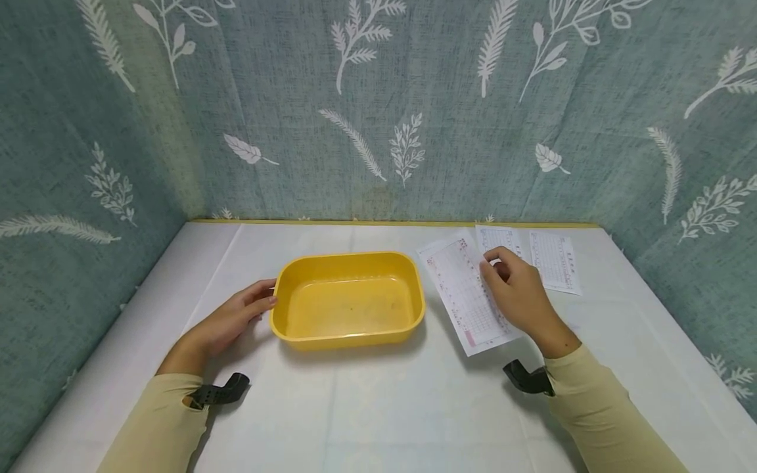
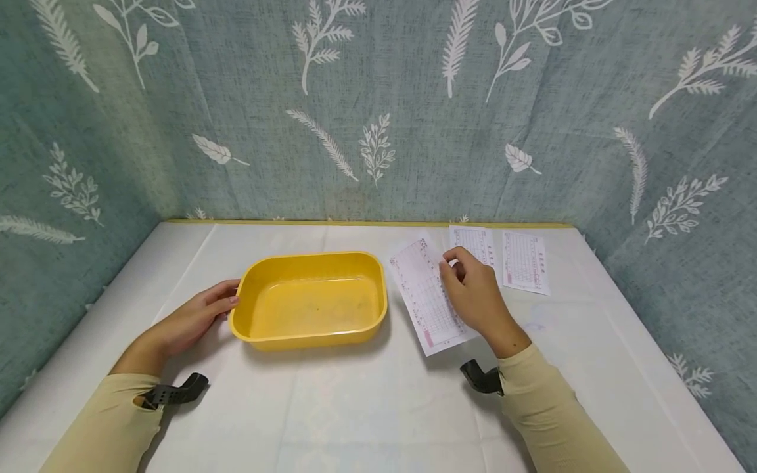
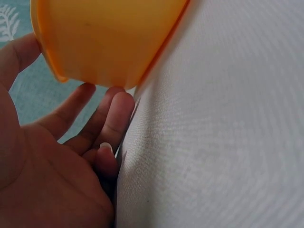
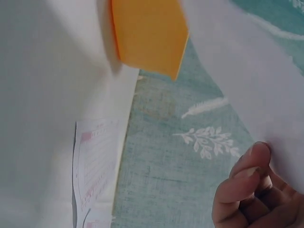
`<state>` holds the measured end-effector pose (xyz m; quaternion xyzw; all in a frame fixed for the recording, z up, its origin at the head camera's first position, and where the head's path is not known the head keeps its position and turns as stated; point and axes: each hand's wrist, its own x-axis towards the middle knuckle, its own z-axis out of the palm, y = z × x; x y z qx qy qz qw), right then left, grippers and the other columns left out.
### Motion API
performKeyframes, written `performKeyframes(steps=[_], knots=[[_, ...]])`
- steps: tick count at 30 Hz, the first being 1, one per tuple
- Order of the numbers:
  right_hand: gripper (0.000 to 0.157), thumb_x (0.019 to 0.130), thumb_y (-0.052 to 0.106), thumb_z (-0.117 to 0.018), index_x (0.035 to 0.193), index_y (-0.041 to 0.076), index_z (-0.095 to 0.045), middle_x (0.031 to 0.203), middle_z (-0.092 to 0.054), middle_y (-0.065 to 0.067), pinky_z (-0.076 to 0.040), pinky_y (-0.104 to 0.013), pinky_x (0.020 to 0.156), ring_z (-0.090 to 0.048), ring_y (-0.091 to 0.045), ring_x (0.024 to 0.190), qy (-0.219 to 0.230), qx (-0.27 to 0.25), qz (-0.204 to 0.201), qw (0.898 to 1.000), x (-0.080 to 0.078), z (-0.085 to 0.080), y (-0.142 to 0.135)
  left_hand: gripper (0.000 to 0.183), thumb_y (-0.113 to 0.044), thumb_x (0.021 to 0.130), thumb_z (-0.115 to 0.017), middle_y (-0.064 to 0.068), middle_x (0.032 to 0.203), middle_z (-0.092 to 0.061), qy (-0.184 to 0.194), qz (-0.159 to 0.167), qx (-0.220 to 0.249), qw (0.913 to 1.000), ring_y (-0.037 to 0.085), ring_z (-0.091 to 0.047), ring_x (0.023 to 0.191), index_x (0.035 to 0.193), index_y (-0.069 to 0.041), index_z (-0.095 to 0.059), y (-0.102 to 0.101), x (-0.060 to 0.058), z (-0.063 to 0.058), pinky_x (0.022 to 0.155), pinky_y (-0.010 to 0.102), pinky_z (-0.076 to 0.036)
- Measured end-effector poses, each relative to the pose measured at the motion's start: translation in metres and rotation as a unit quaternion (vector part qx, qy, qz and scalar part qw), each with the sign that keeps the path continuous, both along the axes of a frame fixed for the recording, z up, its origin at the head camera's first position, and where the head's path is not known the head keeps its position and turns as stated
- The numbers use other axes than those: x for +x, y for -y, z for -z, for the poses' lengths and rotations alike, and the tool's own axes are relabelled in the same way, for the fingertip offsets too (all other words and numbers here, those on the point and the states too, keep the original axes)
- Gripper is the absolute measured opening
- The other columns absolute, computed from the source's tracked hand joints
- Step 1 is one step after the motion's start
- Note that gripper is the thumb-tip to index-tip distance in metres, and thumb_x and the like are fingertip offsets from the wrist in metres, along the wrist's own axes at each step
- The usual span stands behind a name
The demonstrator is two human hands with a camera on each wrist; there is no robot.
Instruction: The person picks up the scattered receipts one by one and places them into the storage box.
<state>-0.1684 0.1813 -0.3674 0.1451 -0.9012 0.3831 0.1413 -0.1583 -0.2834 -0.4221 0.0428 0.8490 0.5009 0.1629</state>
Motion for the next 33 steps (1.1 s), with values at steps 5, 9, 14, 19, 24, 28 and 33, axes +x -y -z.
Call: performKeyframes(steps=[5,9,14,19,24,28,33], knots=[[0.018,0.093,0.016,-0.046,0.107,0.01,-0.055,0.063,-0.052,-0.004,-0.034,-0.025,0.046,-0.039,-0.012,0.048,0.004,-0.009,0.005,1.0,0.002,-0.001,0.005,0.062,-0.049,0.092,-0.046,0.012,0.148,-0.029,0.004,0.002,-0.004,1.0,0.033,-0.025,0.135,0.143,-0.018,-0.029,0.0,-0.001,-0.002,0.107,0.056,-0.024],[0.027,0.087,0.007,-0.045,0.113,0.009,-0.052,0.069,-0.054,-0.005,-0.035,-0.025,0.044,-0.042,-0.014,0.05,0.017,-0.006,0.002,1.0,0.006,-0.001,0.009,0.063,-0.05,0.091,-0.047,0.011,0.148,-0.029,0.007,0.001,-0.006,1.0,0.033,-0.026,0.135,0.143,-0.019,-0.029,0.0,-0.001,-0.002,0.107,0.057,-0.023],[0.035,0.085,0.006,-0.046,0.12,0.01,-0.05,0.076,-0.057,-0.005,-0.039,-0.025,0.043,-0.048,-0.014,0.051,0.022,-0.007,-0.012,1.0,0.009,-0.001,0.013,0.065,-0.051,0.09,-0.048,0.012,0.146,-0.031,0.01,-0.001,-0.007,0.9999,0.033,-0.029,0.132,0.143,-0.019,-0.028,0.001,-0.003,-0.001,0.107,0.056,-0.025],[0.034,0.089,0.008,-0.046,0.122,0.014,-0.049,0.082,-0.058,-0.005,-0.041,-0.026,0.043,-0.05,-0.013,0.049,0.011,-0.016,-0.032,0.999,0.011,-0.003,0.019,0.068,-0.053,0.089,-0.048,0.013,0.146,-0.031,0.012,-0.009,-0.006,0.9999,0.032,-0.029,0.132,0.144,-0.018,-0.027,0.002,-0.002,-0.001,0.107,0.055,-0.026],[0.029,0.09,0.012,-0.049,0.119,0.017,-0.052,0.082,-0.059,-0.002,-0.041,-0.025,0.044,-0.049,-0.011,0.05,-0.013,-0.016,-0.032,0.999,0.013,-0.003,0.024,0.068,-0.053,0.089,-0.048,0.012,0.148,-0.029,0.012,-0.007,-0.007,0.9999,0.033,-0.027,0.133,0.144,-0.019,-0.027,0.003,-0.002,-0.001,0.106,0.057,-0.025],[0.024,0.09,0.013,-0.054,0.114,0.016,-0.056,0.083,-0.061,-0.001,-0.04,-0.023,0.045,-0.048,-0.01,0.051,-0.028,-0.015,-0.033,0.999,0.015,-0.002,0.027,0.067,-0.052,0.09,-0.048,0.011,0.148,-0.029,0.011,-0.004,-0.01,0.9999,0.033,-0.028,0.133,0.144,-0.019,-0.027,0.004,-0.003,0.0,0.106,0.056,-0.026],[0.018,0.087,0.016,-0.063,0.105,0.017,-0.063,0.082,-0.067,0.0,-0.043,-0.022,0.047,-0.052,-0.009,0.052,-0.044,-0.011,-0.04,0.998,0.015,0.001,0.027,0.066,-0.052,0.09,-0.048,0.011,0.147,-0.03,0.01,-0.002,-0.01,0.9999,0.033,-0.028,0.134,0.144,-0.019,-0.027,0.002,-0.004,0.002,0.106,0.057,-0.026]])
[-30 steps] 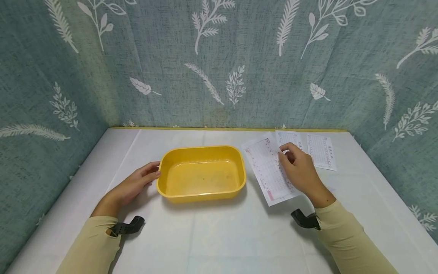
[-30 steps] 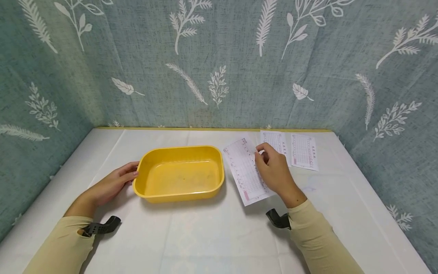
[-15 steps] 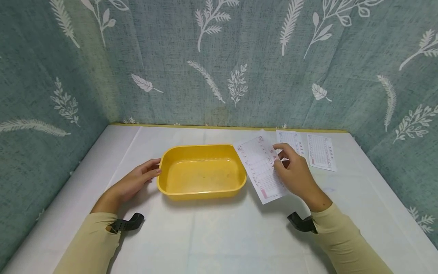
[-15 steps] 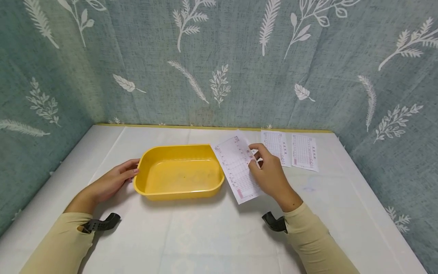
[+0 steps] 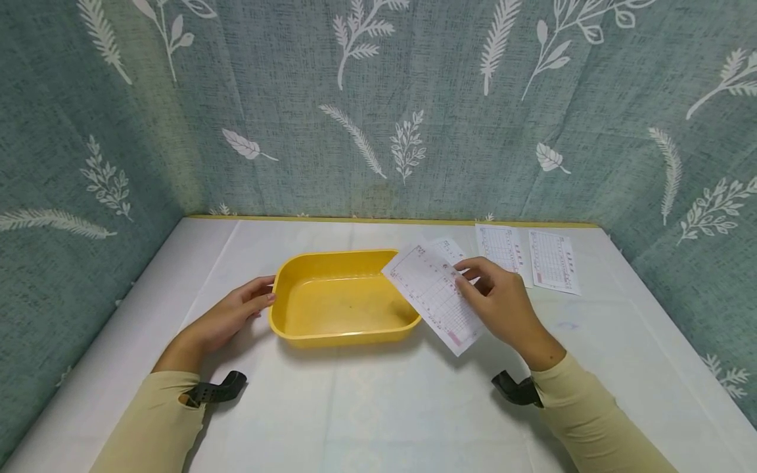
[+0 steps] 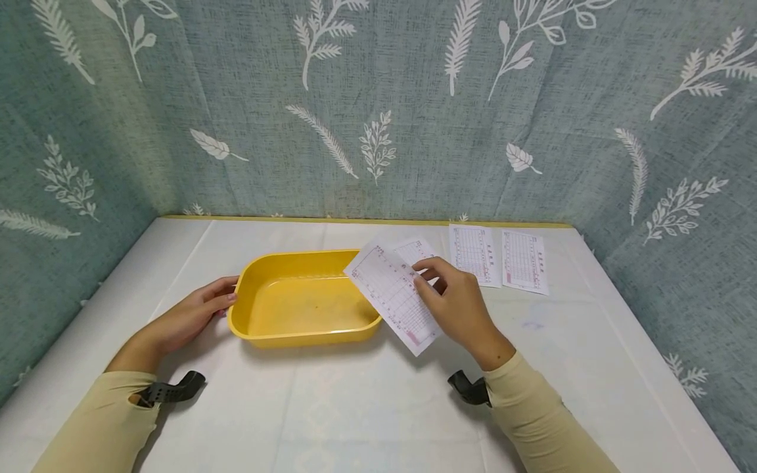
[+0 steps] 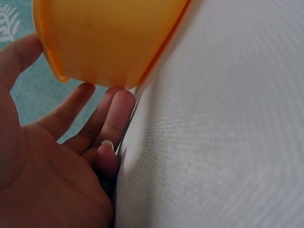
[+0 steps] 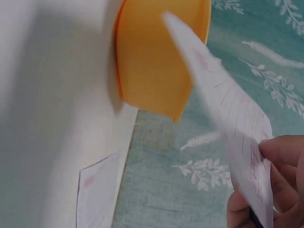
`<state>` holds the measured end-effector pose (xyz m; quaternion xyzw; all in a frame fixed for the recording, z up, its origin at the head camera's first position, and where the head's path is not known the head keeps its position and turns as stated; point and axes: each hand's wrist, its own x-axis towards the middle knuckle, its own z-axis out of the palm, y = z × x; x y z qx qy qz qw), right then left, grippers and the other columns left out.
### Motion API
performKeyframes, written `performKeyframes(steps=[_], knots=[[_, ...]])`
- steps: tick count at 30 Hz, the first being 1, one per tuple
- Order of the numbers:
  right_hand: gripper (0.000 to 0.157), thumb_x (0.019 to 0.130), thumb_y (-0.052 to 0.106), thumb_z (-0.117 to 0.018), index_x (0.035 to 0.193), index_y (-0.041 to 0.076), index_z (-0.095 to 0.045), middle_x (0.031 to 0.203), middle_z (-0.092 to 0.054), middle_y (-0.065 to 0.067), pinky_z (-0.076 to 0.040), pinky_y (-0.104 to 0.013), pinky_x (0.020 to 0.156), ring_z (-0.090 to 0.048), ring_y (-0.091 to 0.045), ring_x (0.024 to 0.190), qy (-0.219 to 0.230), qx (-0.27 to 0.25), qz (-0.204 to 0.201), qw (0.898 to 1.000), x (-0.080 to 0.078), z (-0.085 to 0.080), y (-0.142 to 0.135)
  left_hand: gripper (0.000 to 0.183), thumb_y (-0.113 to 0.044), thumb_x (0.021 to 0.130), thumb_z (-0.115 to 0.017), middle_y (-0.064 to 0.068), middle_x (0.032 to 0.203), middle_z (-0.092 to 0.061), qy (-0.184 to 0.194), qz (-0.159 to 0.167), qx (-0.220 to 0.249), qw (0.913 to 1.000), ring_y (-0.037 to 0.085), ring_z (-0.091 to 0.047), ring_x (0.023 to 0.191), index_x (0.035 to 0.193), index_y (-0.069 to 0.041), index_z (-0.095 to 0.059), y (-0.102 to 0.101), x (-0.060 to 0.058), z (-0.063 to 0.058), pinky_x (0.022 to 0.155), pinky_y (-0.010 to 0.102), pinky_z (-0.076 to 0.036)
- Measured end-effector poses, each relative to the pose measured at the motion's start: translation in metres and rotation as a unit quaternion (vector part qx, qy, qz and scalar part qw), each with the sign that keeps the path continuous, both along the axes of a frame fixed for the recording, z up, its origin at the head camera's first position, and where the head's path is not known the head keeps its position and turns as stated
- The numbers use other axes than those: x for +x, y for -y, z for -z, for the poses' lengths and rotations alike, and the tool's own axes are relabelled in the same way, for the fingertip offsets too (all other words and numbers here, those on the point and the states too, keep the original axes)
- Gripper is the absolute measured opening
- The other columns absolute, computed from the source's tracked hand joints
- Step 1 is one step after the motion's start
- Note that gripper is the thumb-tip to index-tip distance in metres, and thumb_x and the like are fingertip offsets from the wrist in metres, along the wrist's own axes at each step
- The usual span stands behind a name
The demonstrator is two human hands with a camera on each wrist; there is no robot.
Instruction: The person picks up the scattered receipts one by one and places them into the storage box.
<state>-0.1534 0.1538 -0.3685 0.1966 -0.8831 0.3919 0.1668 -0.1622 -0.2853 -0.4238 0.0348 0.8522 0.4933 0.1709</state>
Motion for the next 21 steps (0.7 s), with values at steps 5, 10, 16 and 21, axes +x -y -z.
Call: performKeyframes(steps=[5,10,16,21], knots=[[0.017,0.084,0.017,-0.067,0.101,0.018,-0.065,0.081,-0.069,0.001,-0.044,-0.022,0.047,-0.054,-0.006,0.052,-0.011,0.001,-0.004,1.0,0.0,0.004,0.001,0.065,-0.05,0.091,-0.047,0.012,0.148,-0.029,-0.002,0.004,0.004,1.0,0.033,-0.027,0.134,0.144,-0.019,-0.027,-0.002,0.0,-0.002,0.106,0.057,-0.025],[0.013,0.083,0.018,-0.068,0.096,0.018,-0.066,0.081,-0.07,0.003,-0.042,-0.021,0.046,-0.052,-0.004,0.05,-0.016,0.018,-0.007,1.0,0.0,0.008,0.004,0.064,-0.049,0.091,-0.047,0.012,0.148,-0.03,-0.003,0.005,0.007,1.0,0.033,-0.027,0.134,0.144,-0.018,-0.027,-0.002,-0.001,-0.002,0.106,0.058,-0.024],[0.007,0.081,0.02,-0.07,0.087,0.019,-0.065,0.075,-0.069,0.007,-0.042,-0.021,0.046,-0.052,-0.003,0.05,-0.007,0.025,-0.012,1.0,0.0,0.013,0.006,0.065,-0.05,0.091,-0.048,0.012,0.148,-0.029,-0.004,0.006,0.01,0.9999,0.033,-0.027,0.134,0.144,-0.018,-0.028,-0.003,-0.002,-0.002,0.107,0.057,-0.024],[0.006,0.084,0.024,-0.067,0.086,0.02,-0.062,0.065,-0.062,0.009,-0.041,-0.021,0.048,-0.052,-0.005,0.052,0.022,0.032,-0.011,0.999,0.0,0.017,0.01,0.063,-0.048,0.092,-0.048,0.012,0.147,-0.031,-0.008,0.007,0.013,0.9999,0.033,-0.028,0.133,0.143,-0.017,-0.029,0.0,0.0,0.0,0.106,0.056,-0.026]])
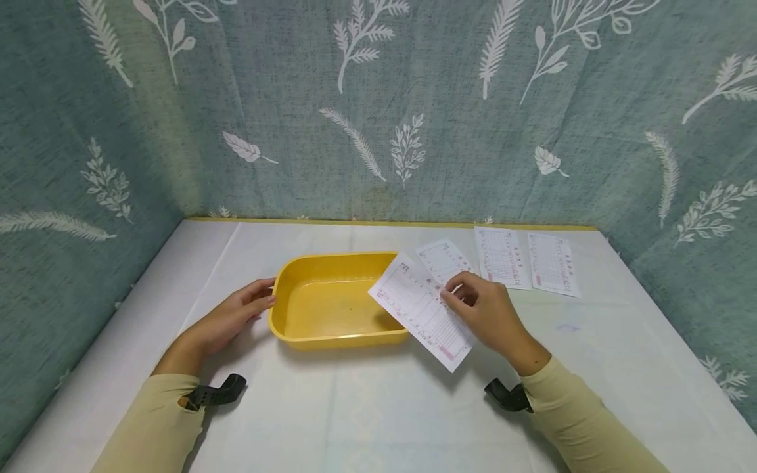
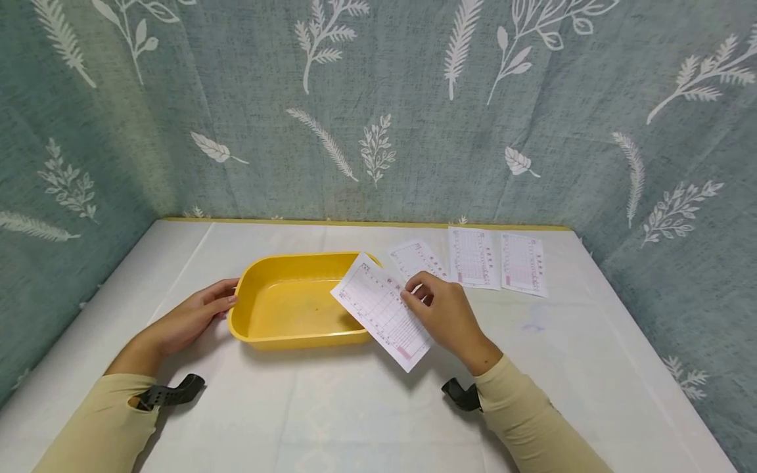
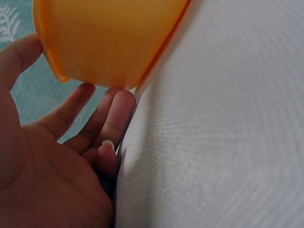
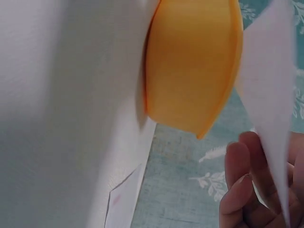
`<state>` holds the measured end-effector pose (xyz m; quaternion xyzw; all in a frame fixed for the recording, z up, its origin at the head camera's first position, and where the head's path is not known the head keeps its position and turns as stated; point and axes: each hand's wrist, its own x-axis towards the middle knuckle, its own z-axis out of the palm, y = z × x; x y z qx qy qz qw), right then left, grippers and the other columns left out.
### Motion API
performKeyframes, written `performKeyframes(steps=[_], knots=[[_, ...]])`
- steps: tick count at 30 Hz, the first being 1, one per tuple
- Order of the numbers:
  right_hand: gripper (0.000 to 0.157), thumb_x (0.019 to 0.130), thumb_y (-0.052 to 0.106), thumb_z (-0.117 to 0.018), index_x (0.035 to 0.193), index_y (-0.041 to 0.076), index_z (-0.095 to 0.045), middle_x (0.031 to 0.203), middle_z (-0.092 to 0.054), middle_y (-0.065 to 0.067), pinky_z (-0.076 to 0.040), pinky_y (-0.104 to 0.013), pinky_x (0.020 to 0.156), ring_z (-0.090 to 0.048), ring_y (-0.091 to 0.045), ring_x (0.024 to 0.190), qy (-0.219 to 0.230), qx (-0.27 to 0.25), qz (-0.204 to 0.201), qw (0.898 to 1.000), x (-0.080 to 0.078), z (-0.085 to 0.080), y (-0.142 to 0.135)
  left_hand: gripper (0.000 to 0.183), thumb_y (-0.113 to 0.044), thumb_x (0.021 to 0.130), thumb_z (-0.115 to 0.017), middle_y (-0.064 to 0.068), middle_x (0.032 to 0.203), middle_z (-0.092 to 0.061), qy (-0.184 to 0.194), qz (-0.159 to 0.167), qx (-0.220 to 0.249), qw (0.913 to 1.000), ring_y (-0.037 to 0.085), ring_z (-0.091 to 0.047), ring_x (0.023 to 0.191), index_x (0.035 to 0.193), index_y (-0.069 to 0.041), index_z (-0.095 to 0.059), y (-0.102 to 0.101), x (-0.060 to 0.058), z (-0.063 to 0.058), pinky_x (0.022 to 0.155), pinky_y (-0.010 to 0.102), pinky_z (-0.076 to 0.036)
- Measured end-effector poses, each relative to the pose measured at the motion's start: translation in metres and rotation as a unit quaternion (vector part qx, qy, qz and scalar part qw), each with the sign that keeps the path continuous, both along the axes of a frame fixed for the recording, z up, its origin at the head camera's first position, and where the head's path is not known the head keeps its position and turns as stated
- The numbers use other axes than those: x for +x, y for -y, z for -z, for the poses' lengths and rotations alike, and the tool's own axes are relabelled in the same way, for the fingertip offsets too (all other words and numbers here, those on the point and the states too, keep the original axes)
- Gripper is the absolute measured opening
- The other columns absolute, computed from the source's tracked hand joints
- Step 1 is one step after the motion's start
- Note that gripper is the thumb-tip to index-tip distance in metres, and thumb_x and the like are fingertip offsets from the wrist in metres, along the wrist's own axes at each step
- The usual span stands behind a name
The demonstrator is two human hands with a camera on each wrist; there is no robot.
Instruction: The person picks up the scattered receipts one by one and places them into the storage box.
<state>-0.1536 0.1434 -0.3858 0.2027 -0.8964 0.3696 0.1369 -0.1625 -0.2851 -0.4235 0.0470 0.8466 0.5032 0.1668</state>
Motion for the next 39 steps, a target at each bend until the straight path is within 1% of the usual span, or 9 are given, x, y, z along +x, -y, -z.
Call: performKeyframes(steps=[5,10,14,18,23,26,34,36,39], knots=[[0.003,0.086,0.017,-0.062,0.088,0.019,-0.061,0.061,-0.056,0.008,-0.036,-0.021,0.047,-0.044,-0.007,0.05,0.005,-0.003,0.006,1.0,0.0,0.004,0.001,0.061,-0.047,0.092,-0.047,0.011,0.148,-0.03,0.0,0.001,0.002,1.0,0.032,-0.028,0.133,0.143,-0.017,-0.029,-0.001,0.0,0.001,0.106,0.054,-0.027],[0.017,0.079,0.006,-0.055,0.089,0.018,-0.062,0.065,-0.058,0.007,-0.034,-0.021,0.047,-0.042,-0.008,0.051,-0.004,-0.005,0.011,1.0,-0.004,0.001,0.005,0.058,-0.042,0.094,-0.047,0.012,0.144,-0.035,-0.012,0.01,0.006,0.9999,0.031,-0.033,0.129,0.142,-0.016,-0.03,0.0,0.001,0.001,0.105,0.05,-0.029],[0.02,0.079,0.006,-0.054,0.091,0.018,-0.064,0.068,-0.058,0.007,-0.034,-0.021,0.045,-0.043,-0.008,0.05,-0.011,-0.007,-0.002,1.0,-0.009,-0.005,0.014,0.056,-0.034,0.094,-0.051,0.013,0.139,-0.04,-0.021,0.017,0.016,0.9995,0.026,-0.039,0.123,0.142,-0.015,-0.03,0.001,0.003,0.001,0.1,0.029,-0.038],[0.021,0.083,0.007,-0.053,0.093,0.02,-0.065,0.07,-0.058,0.007,-0.033,-0.021,0.046,-0.042,-0.007,0.05,-0.017,-0.017,-0.016,1.0,-0.015,-0.009,0.024,0.056,-0.032,0.093,-0.053,0.013,0.137,-0.042,-0.025,0.021,0.021,0.9993,0.023,-0.042,0.12,0.141,-0.014,-0.031,0.001,0.004,0.001,0.089,0.012,-0.039],[0.019,0.086,0.005,-0.054,0.095,0.016,-0.067,0.082,-0.065,0.003,-0.051,-0.022,0.067,-0.056,-0.008,0.071,-0.026,-0.028,-0.046,0.998,-0.02,-0.013,0.037,0.055,-0.033,0.093,-0.052,0.012,0.138,-0.041,-0.026,0.025,0.024,0.9991,0.025,-0.04,0.123,0.141,-0.015,-0.031,-0.001,0.003,0.002,0.091,0.013,-0.038],[0.018,0.086,0.005,-0.057,0.096,0.014,-0.068,0.092,-0.068,0.002,-0.053,-0.025,0.077,-0.06,-0.008,0.081,-0.027,-0.02,-0.061,0.998,-0.023,-0.015,0.048,0.055,-0.033,0.093,-0.052,0.012,0.139,-0.041,-0.028,0.025,0.023,0.999,0.026,-0.039,0.123,0.141,-0.014,-0.031,0.0,0.003,0.003,0.092,0.014,-0.038],[0.016,0.086,0.006,-0.061,0.097,0.015,-0.069,0.095,-0.069,0.005,-0.052,-0.023,0.078,-0.061,-0.006,0.086,-0.017,0.019,-0.089,0.996,-0.031,-0.01,0.08,0.056,-0.036,0.093,-0.052,0.008,0.138,-0.041,-0.023,0.017,0.008,0.9996,0.022,-0.039,0.122,0.141,-0.016,-0.031,0.001,0.003,0.006,0.102,0.031,-0.036],[0.016,0.086,0.006,-0.061,0.097,0.015,-0.069,0.097,-0.069,0.004,-0.051,-0.022,0.076,-0.061,-0.006,0.085,-0.011,0.027,-0.098,0.995,-0.032,-0.008,0.086,0.056,-0.036,0.093,-0.052,0.009,0.138,-0.042,-0.026,0.017,0.009,0.9995,0.022,-0.04,0.122,0.141,-0.016,-0.031,0.001,0.003,0.005,0.101,0.03,-0.037],[0.016,0.087,0.007,-0.06,0.097,0.015,-0.068,0.097,-0.068,0.004,-0.05,-0.02,0.073,-0.059,-0.006,0.081,-0.004,0.038,-0.11,0.993,-0.033,-0.006,0.094,0.056,-0.036,0.093,-0.051,0.009,0.136,-0.043,-0.028,0.02,0.01,0.9993,0.022,-0.041,0.12,0.141,-0.016,-0.031,0.0,0.003,0.003,0.097,0.021,-0.038]])
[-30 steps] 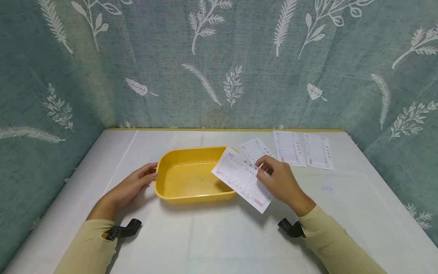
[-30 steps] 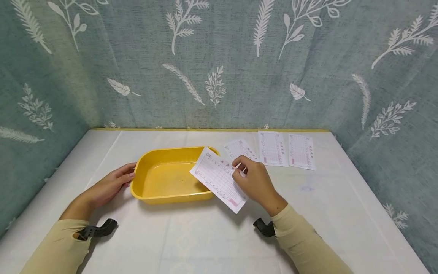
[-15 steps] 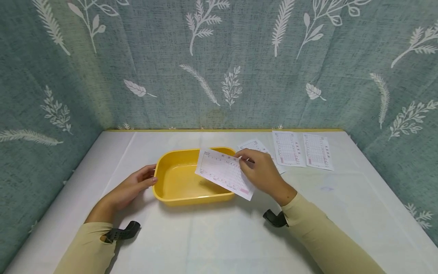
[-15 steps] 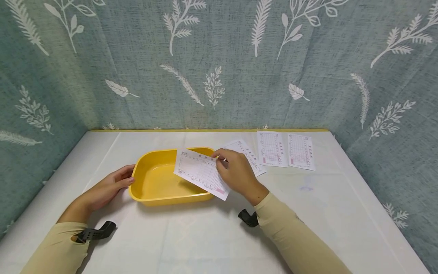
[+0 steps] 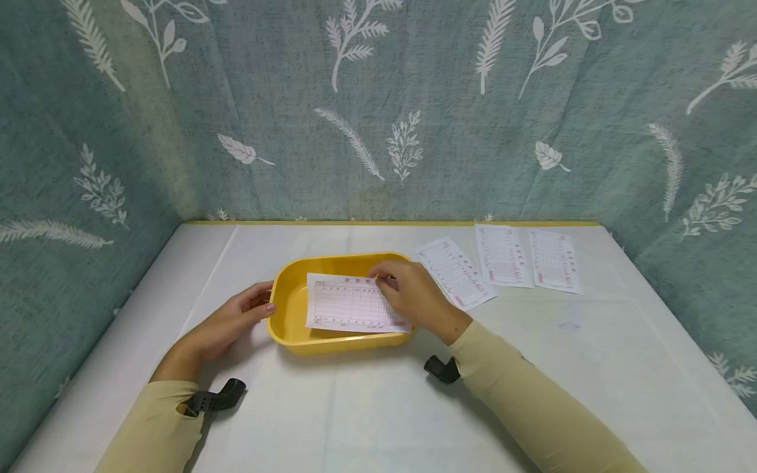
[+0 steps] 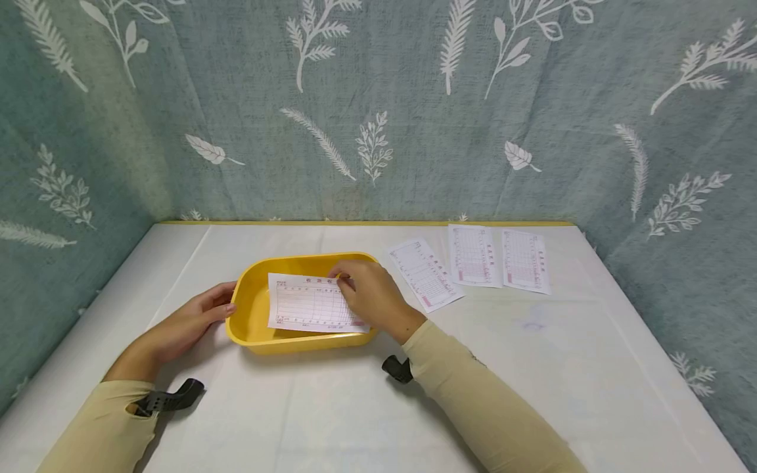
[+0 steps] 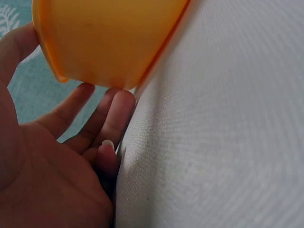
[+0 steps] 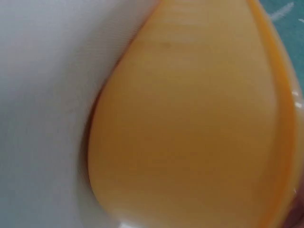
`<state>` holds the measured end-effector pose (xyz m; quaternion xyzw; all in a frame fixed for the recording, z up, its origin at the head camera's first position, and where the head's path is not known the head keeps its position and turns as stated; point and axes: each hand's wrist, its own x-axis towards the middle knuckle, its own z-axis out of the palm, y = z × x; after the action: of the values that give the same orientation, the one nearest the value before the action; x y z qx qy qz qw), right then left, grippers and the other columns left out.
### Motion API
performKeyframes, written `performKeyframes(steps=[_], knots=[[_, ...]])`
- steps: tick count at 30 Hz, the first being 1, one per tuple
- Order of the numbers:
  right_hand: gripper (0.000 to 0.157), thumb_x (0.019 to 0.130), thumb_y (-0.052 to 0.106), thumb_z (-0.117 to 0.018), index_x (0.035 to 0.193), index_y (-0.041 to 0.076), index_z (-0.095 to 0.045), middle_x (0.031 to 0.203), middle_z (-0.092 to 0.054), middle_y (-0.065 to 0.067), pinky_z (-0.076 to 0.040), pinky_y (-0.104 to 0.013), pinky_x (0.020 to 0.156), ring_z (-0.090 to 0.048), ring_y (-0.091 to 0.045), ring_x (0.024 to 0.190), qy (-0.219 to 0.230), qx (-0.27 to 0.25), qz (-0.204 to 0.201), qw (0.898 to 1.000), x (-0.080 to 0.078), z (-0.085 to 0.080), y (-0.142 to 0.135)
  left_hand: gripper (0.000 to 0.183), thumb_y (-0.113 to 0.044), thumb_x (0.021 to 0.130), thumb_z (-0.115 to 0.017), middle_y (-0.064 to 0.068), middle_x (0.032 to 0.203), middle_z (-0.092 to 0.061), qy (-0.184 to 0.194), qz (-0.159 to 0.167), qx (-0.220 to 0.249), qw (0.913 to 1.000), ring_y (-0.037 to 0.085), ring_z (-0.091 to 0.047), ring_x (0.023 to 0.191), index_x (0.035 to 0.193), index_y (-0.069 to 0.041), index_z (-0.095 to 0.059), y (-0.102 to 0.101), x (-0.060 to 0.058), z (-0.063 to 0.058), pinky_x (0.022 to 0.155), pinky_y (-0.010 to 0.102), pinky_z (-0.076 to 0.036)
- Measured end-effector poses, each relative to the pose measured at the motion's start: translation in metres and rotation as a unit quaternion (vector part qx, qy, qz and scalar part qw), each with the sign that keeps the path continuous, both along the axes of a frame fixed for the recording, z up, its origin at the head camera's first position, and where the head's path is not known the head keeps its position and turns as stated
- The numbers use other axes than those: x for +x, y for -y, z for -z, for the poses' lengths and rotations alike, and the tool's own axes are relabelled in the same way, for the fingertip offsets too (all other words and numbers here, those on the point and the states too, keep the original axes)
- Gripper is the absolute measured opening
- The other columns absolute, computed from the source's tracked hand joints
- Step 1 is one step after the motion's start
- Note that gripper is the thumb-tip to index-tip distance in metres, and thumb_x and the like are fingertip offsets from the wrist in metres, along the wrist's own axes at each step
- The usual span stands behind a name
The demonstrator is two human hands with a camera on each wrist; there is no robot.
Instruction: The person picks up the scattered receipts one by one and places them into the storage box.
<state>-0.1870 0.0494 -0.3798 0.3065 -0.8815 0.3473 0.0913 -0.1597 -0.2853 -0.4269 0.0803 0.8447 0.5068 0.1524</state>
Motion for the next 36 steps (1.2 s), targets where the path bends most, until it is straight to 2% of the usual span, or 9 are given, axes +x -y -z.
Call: performKeyframes(steps=[2,7,10,14,16,24,29,36], knots=[[0.015,0.087,0.008,-0.06,0.097,0.016,-0.068,0.097,-0.068,0.005,-0.049,-0.018,0.07,-0.056,-0.005,0.078,0.004,0.009,-0.006,1.0,-0.001,0.002,0.004,0.056,-0.036,0.093,-0.051,0.01,0.135,-0.044,-0.001,0.002,0.004,1.0,0.022,-0.042,0.119,0.141,-0.016,-0.032,-0.001,0.0,-0.001,0.094,0.016,-0.038],[0.015,0.089,0.01,-0.058,0.098,0.018,-0.067,0.1,-0.067,0.005,-0.047,-0.016,0.069,-0.053,-0.005,0.074,0.027,0.023,-0.024,0.999,-0.005,0.007,0.013,0.055,-0.035,0.093,-0.052,0.01,0.133,-0.045,0.005,0.002,0.013,0.9999,0.018,-0.044,0.115,0.14,-0.016,-0.032,-0.001,0.0,-0.002,0.092,0.014,-0.038],[0.015,0.09,0.01,-0.056,0.098,0.018,-0.066,0.1,-0.068,0.005,-0.048,-0.016,0.069,-0.055,-0.004,0.073,0.027,0.025,-0.036,0.999,-0.008,0.009,0.017,0.056,-0.035,0.093,-0.052,0.01,0.135,-0.044,0.007,0.002,0.012,0.9999,0.019,-0.043,0.117,0.141,-0.016,-0.032,-0.002,0.0,-0.002,0.097,0.022,-0.037],[0.016,0.09,0.009,-0.055,0.099,0.018,-0.065,0.098,-0.068,0.004,-0.048,-0.018,0.067,-0.055,-0.007,0.07,0.037,0.043,-0.04,0.998,-0.011,0.011,0.023,0.057,-0.037,0.093,-0.051,0.011,0.14,-0.04,0.012,0.0,0.01,0.9999,0.024,-0.038,0.123,0.142,-0.015,-0.03,-0.002,0.0,-0.003,0.105,0.043,-0.03],[0.017,0.09,0.01,-0.055,0.101,0.02,-0.064,0.1,-0.067,0.003,-0.047,-0.019,0.067,-0.056,-0.008,0.073,0.049,0.064,-0.032,0.996,-0.013,0.012,0.026,0.057,-0.037,0.093,-0.05,0.011,0.141,-0.039,0.013,0.0,0.011,0.9999,0.026,-0.036,0.125,0.142,-0.015,-0.029,-0.002,0.0,-0.004,0.106,0.046,-0.028],[0.023,0.089,0.01,-0.055,0.108,0.021,-0.063,0.105,-0.066,0.003,-0.049,-0.024,0.077,-0.06,-0.011,0.087,0.099,0.136,-0.007,0.986,-0.019,0.019,0.033,0.056,-0.038,0.093,-0.05,0.008,0.141,-0.039,0.015,-0.005,0.009,0.9998,0.024,-0.036,0.126,0.142,-0.017,-0.03,-0.002,-0.001,-0.003,0.103,0.033,-0.033],[0.025,0.088,0.012,-0.058,0.111,0.021,-0.062,0.112,-0.065,0.003,-0.049,-0.028,0.087,-0.06,-0.011,0.099,0.111,0.173,-0.004,0.979,-0.022,0.022,0.036,0.057,-0.04,0.093,-0.05,0.007,0.139,-0.041,0.021,-0.011,0.002,0.9997,0.023,-0.037,0.124,0.142,-0.019,-0.03,-0.002,-0.002,-0.003,0.105,0.039,-0.03],[0.03,0.086,0.015,-0.059,0.115,0.021,-0.061,0.114,-0.063,0.003,-0.047,-0.029,0.088,-0.056,-0.012,0.094,0.127,0.199,0.003,0.972,-0.022,0.024,0.037,0.058,-0.04,0.093,-0.05,0.009,0.141,-0.039,0.024,-0.014,0.004,0.9996,0.025,-0.035,0.126,0.142,-0.018,-0.029,-0.002,-0.002,-0.002,0.108,0.049,-0.026]])
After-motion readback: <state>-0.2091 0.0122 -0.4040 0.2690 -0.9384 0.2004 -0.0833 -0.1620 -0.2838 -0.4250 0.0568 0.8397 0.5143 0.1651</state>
